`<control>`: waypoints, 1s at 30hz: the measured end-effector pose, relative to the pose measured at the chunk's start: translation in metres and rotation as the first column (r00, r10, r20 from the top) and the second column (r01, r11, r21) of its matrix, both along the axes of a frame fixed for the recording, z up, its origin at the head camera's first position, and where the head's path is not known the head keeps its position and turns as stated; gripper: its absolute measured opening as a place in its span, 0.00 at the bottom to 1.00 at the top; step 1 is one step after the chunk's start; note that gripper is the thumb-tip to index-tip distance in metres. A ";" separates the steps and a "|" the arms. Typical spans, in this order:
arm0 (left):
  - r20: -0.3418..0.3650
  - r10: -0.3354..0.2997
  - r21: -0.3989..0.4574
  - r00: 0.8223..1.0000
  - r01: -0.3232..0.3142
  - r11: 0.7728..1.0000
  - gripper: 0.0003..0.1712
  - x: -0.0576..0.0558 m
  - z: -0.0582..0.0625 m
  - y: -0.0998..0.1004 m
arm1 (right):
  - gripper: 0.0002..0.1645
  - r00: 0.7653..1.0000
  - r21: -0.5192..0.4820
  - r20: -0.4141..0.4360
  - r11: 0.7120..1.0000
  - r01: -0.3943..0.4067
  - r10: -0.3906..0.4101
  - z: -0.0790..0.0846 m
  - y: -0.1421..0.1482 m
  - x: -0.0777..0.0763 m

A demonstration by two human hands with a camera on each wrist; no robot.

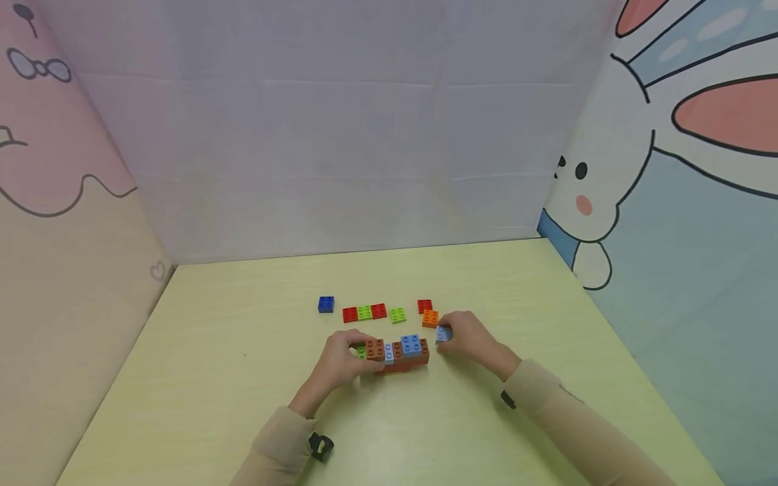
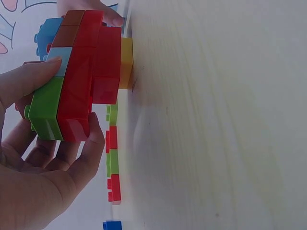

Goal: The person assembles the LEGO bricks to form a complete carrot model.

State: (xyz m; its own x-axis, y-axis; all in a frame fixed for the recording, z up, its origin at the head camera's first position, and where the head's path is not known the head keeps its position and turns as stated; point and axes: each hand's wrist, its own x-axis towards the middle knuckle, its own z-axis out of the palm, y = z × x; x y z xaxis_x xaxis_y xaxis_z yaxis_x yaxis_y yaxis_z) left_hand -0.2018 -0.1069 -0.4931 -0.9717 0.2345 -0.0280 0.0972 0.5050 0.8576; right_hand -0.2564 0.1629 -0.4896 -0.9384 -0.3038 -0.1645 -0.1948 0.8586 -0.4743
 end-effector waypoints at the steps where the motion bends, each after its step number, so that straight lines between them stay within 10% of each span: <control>1: 0.000 0.000 -0.001 1.000 0.000 1.000 0.21 0.000 0.000 0.000 | 0.26 1.000 0.006 -0.013 1.000 -0.003 0.003 -0.001 0.000 0.000; 30: 0.009 0.009 -0.012 1.000 -0.009 1.000 0.21 -0.001 0.000 0.000 | 0.23 0.981 -0.092 -0.175 0.990 -0.105 0.088 0.057 -0.021 0.018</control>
State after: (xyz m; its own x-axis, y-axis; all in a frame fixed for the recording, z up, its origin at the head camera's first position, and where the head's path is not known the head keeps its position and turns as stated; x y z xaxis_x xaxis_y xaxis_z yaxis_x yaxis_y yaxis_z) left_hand -0.2033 -0.1065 -0.4931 -0.9735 0.2252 -0.0393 0.0849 0.5158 0.8525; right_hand -0.2389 0.1423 -0.4324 -0.9154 -0.4015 0.0304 -0.3597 0.7815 -0.5098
